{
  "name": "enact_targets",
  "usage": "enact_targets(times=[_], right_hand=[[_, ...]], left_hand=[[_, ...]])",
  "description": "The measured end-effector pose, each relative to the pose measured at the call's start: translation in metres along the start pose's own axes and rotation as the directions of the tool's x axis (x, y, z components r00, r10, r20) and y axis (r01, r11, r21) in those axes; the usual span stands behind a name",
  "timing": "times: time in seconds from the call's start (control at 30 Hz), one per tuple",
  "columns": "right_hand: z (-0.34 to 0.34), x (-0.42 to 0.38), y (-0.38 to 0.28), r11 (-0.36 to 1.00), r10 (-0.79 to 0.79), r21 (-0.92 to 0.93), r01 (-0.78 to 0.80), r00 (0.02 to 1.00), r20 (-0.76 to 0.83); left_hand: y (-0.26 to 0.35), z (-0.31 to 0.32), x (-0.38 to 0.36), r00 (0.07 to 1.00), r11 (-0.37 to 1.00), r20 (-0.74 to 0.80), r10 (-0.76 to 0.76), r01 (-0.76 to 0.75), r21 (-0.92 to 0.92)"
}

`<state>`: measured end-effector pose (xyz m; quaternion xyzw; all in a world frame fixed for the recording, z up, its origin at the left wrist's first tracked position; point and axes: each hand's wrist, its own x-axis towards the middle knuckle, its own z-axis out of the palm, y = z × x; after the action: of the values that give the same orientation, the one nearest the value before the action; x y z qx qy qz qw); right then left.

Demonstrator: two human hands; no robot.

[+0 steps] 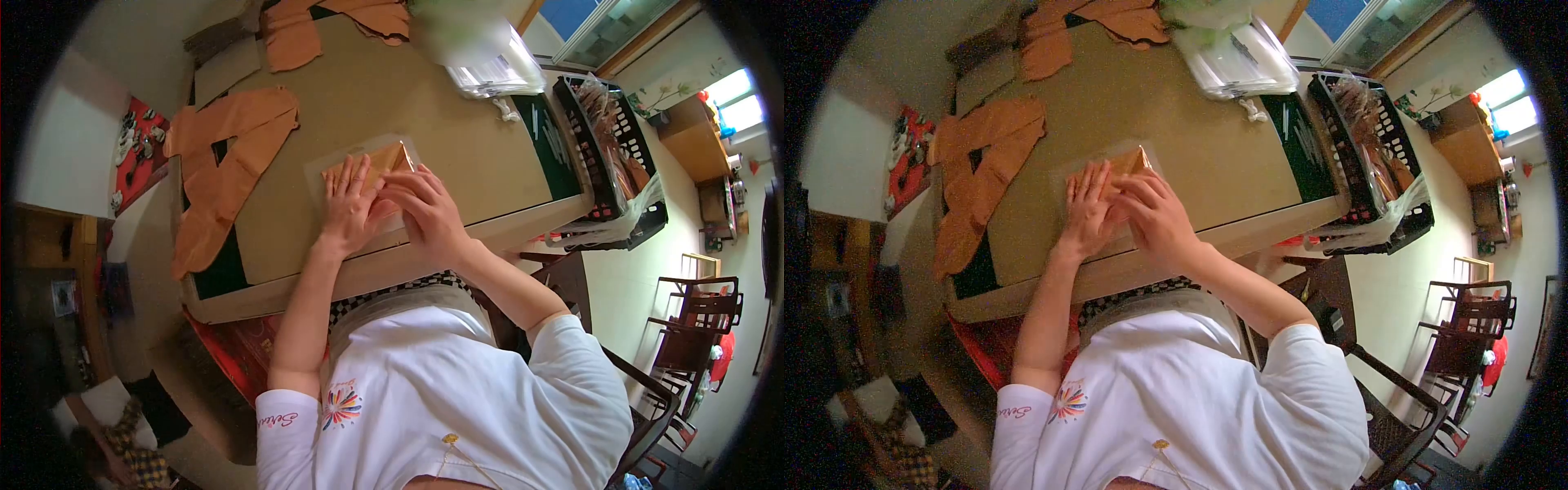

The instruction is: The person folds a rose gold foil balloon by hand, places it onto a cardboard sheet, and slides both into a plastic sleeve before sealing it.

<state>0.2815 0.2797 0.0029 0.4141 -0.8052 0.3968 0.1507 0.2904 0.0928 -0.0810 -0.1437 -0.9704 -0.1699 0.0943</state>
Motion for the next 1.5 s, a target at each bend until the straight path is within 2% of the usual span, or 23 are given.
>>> enact_targets(times=[0.13,0.2,0.33,0.4,0.5,0.63,0.73,0.9,1.0,1.03,1.1,1.17,1.2,1.23,1.27,1.3,1.33,1.4,1.5], right_hand=[[0.036,-0.006,0.038,0.968,0.138,-0.228,-0.102,0.979,0.147],[0.051,-0.014,0.058,0.930,0.239,-0.331,-0.160,0.947,0.215],[0.050,-0.020,0.062,0.886,0.253,-0.445,-0.127,0.938,0.236],[0.050,-0.013,0.065,0.851,0.246,-0.516,-0.093,0.940,0.236],[0.052,0.001,0.066,0.894,0.259,-0.421,-0.152,0.943,0.210],[0.057,0.000,0.072,0.865,0.295,-0.466,-0.185,0.939,0.176],[0.057,-0.003,0.073,0.839,0.318,-0.508,-0.196,0.934,0.166],[0.035,-0.007,0.084,0.823,0.354,-0.530,-0.205,0.914,0.197],[0.005,-0.008,0.098,0.768,0.399,-0.625,-0.139,0.867,0.298],[-0.007,-0.008,0.114,0.749,0.304,-0.661,-0.039,0.907,0.290],[-0.032,0.009,0.159,0.830,0.285,-0.520,-0.202,0.955,0.083],[-0.049,0.037,0.210,0.886,0.302,-0.324,-0.331,0.943,-0.137],[-0.064,0.062,0.218,0.843,0.225,-0.438,-0.313,0.944,-0.243],[-0.075,0.074,0.250,0.810,0.184,-0.509,-0.291,0.950,-0.251],[-0.081,0.083,0.278,0.791,0.225,-0.508,-0.340,0.934,-0.276],[-0.086,0.089,0.300,0.738,0.346,-0.530,-0.418,0.908,-0.236],[-0.089,0.094,0.314,0.688,0.533,-0.497,-0.529,0.833,-0.148],[-0.098,0.102,0.339,0.703,0.660,-0.343,-0.623,0.751,-0.009],[-0.093,0.099,0.348,0.719,0.631,-0.323,-0.616,0.773,-0.070]], left_hand=[[0.002,-0.005,-0.002,0.998,0.985,0.057,0.017,-0.027,0.170],[0.005,-0.003,0.000,1.000,0.995,0.005,-0.015,0.014,0.099],[0.008,-0.004,0.000,0.999,0.998,-0.007,-0.044,0.044,0.035],[0.008,-0.005,0.001,0.999,0.997,0.014,-0.050,0.049,0.064],[0.010,-0.006,0.001,0.997,0.995,0.034,-0.063,0.060,0.074],[0.014,-0.016,0.003,0.989,0.992,0.103,-0.102,0.093,0.089],[0.011,-0.010,0.003,0.998,0.998,0.010,-0.065,0.065,0.027],[0.015,-0.016,0.004,0.995,0.996,0.057,-0.082,0.080,0.036],[0.015,-0.021,0.004,0.991,0.995,0.108,-0.082,0.075,0.062],[0.015,-0.022,0.005,0.987,0.995,0.136,-0.085,0.076,0.070],[0.016,-0.024,0.006,0.988,0.996,0.132,-0.083,0.078,0.044],[0.015,-0.023,0.005,0.989,0.997,0.126,-0.075,0.071,0.040],[0.014,-0.021,0.005,0.991,0.997,0.116,-0.069,0.064,0.048],[0.013,-0.020,0.005,0.993,0.997,0.104,-0.062,0.056,0.056],[0.014,-0.021,0.005,0.992,0.997,0.106,-0.063,0.059,0.040],[0.015,-0.020,0.005,0.992,0.998,0.107,-0.066,0.064,0.024],[0.013,-0.020,0.005,0.991,0.997,0.115,-0.074,0.074,0.008],[0.012,-0.019,0.006,0.993,0.997,0.092,-0.073,0.074,-0.009],[0.013,-0.016,0.006,0.995,0.997,0.070,-0.071,0.073,-0.024]])
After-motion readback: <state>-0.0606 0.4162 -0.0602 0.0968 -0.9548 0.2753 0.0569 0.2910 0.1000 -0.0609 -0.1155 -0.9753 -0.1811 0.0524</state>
